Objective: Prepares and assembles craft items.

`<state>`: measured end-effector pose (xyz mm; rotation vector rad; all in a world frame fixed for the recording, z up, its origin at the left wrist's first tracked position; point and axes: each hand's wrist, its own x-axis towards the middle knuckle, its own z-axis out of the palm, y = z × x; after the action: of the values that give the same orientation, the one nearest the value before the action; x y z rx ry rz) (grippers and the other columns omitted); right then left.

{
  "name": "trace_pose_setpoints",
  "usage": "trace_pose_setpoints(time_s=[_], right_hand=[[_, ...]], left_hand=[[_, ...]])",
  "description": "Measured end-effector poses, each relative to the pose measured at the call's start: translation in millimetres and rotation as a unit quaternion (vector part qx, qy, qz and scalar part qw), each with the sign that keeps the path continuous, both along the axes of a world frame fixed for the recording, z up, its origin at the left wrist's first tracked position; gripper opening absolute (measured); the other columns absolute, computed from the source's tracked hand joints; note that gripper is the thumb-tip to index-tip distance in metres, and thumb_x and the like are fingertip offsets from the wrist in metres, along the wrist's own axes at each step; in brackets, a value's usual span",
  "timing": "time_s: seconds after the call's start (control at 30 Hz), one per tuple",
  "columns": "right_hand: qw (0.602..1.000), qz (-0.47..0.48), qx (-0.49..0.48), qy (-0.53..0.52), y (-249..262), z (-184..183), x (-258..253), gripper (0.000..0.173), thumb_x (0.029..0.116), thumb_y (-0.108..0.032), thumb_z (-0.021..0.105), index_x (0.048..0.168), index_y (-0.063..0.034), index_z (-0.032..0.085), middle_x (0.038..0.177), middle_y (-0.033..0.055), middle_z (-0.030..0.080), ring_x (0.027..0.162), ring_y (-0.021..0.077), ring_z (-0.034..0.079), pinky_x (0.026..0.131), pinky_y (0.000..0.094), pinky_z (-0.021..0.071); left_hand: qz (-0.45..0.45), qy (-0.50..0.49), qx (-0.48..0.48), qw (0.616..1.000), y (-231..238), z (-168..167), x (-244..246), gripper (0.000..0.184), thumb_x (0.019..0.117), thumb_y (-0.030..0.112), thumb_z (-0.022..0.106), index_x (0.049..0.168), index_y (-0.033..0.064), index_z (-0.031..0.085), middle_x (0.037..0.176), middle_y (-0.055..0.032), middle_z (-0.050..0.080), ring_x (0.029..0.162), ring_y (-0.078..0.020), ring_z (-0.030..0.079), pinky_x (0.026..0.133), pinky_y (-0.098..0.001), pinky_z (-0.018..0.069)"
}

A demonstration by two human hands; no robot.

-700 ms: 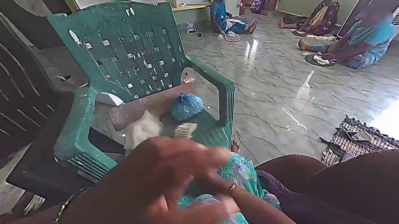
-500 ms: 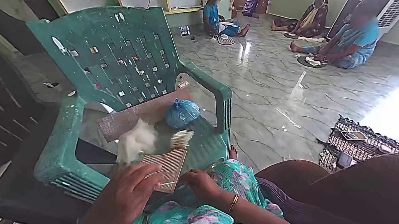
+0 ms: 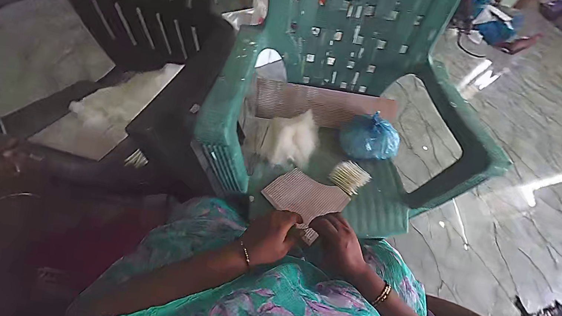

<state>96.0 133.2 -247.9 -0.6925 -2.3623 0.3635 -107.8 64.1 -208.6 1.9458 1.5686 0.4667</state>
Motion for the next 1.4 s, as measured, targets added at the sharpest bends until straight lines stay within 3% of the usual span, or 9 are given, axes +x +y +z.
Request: trace_pose_setpoints(time_s=[0.17, 0.3, 0.37, 0.47, 0.67, 0.8, 1.0, 1.17, 1.4], right_hand=[[1.000, -0.001, 0.021, -0.009, 24.1, -4.9, -22.5, 0.019, 0.0948, -0.001, 0.057, 0.092, -0.0085, 0.074, 0.091, 0.0076, 0.076, 0.094, 0.0261, 0.073, 0.085, 0.0377, 0.0584], [0.995, -0.077, -0.015, -0.065, 51.2, 13.1, -45.2, 0.024, 0.0951, 0.002, 0.055, 0.099, -0.0049, 0.077, 0.101, 0.0154, 0.075, 0.101, 0.0359, 0.071, 0.089, 0.0529, 0.0563], [0.985, -0.100, -0.074, -0.117, 70.3, 28.9, -60.6, 0.021, 0.0990, -0.005, 0.057, 0.107, -0.0040, 0.076, 0.112, 0.0173, 0.072, 0.111, 0.0386, 0.066, 0.097, 0.0563, 0.0508], [0.975, -0.094, -0.129, -0.154, 93.7, 38.6, -88.8, 0.022, 0.0988, -0.017, 0.066, 0.116, -0.0058, 0.074, 0.120, 0.0182, 0.070, 0.117, 0.0403, 0.062, 0.097, 0.0592, 0.0478], [0.957, -0.132, -0.183, -0.181, 121.1, 23.3, -133.2, 0.050, 0.0920, -0.036, 0.077, 0.129, -0.0058, 0.065, 0.113, 0.0176, 0.072, 0.111, 0.0404, 0.063, 0.099, 0.0634, 0.0415], [0.961, -0.114, -0.195, -0.160, 127.0, 19.9, -139.5, 0.022, 0.0955, -0.018, 0.072, 0.113, -0.0041, 0.073, 0.105, 0.0189, 0.074, 0.103, 0.0409, 0.067, 0.095, 0.0655, 0.0449], [0.955, -0.116, -0.260, -0.086, 112.2, 38.8, -113.3, 0.014, 0.0970, -0.014, 0.069, 0.104, -0.0034, 0.075, 0.096, 0.0143, 0.075, 0.090, 0.0306, 0.071, 0.084, 0.0553, 0.0535], [0.924, -0.176, -0.341, -0.005, 113.3, 47.8, -97.6, 0.014, 0.0958, -0.016, 0.072, 0.104, -0.0047, 0.073, 0.088, 0.0070, 0.072, 0.076, 0.0152, 0.064, 0.074, 0.0402, 0.0519], [0.948, -0.188, -0.248, -0.070, 128.7, 46.1, -109.4, 0.026, 0.1056, -0.018, 0.056, 0.121, -0.0020, 0.071, 0.113, 0.0215, 0.072, 0.106, 0.0388, 0.068, 0.094, 0.0608, 0.0493]], left_hand=[[0.046, -0.029, -0.086, 0.995, 6.9, -3.1, -14.6, 0.037, 0.1109, 0.020, 0.039, 0.127, -0.0041, 0.063, 0.119, -0.0234, 0.067, 0.112, -0.0346, 0.066, 0.101, -0.0498, 0.0499], [0.126, -0.059, -0.105, 0.985, 10.3, -7.0, -27.2, 0.038, 0.1111, 0.021, 0.037, 0.130, -0.0024, 0.061, 0.117, -0.0222, 0.068, 0.110, -0.0336, 0.067, 0.100, -0.0502, 0.0505], [0.174, -0.107, -0.083, 0.975, 10.7, -10.6, -32.6, 0.037, 0.1105, 0.020, 0.038, 0.129, -0.0019, 0.062, 0.110, -0.0198, 0.069, 0.101, -0.0287, 0.068, 0.094, -0.0445, 0.0529], [0.263, -0.228, -0.012, 0.938, 12.0, -22.9, -36.5, 0.032, 0.1084, 0.019, 0.043, 0.118, -0.0019, 0.065, 0.093, -0.0099, 0.065, 0.079, -0.0127, 0.061, 0.077, -0.0292, 0.0516], [0.324, -0.382, 0.022, 0.865, 18.5, -29.3, -43.2, 0.023, 0.1074, 0.015, 0.046, 0.113, -0.0013, 0.062, 0.083, 0.0013, 0.058, 0.067, -0.0007, 0.052, 0.063, -0.0173, 0.0443], [0.307, -0.399, 0.036, 0.863, 20.3, -33.1, -44.7, 0.023, 0.1067, 0.014, 0.047, 0.113, -0.0028, 0.062, 0.086, 0.0007, 0.060, 0.070, -0.0001, 0.053, 0.066, -0.0164, 0.0458], [0.302, -0.415, 0.024, 0.858, 23.5, -34.7, -44.7, 0.022, 0.1069, 0.014, 0.048, 0.113, -0.0016, 0.062, 0.086, 0.0015, 0.059, 0.069, 0.0000, 0.052, 0.065, -0.0167, 0.0449], [0.295, -0.442, 0.041, 0.846, 24.8, -41.6, -41.9, 0.019, 0.1062, 0.014, 0.049, 0.109, 0.0010, 0.063, 0.079, 0.0046, 0.057, 0.064, 0.0010, 0.050, 0.061, -0.0161, 0.0434], [0.304, -0.456, 0.033, 0.836, 26.4, -40.1, -40.5, 0.018, 0.1065, 0.012, 0.048, 0.110, 0.0002, 0.061, 0.079, 0.0043, 0.056, 0.062, 0.0007, 0.049, 0.060, -0.0153, 0.0429]])
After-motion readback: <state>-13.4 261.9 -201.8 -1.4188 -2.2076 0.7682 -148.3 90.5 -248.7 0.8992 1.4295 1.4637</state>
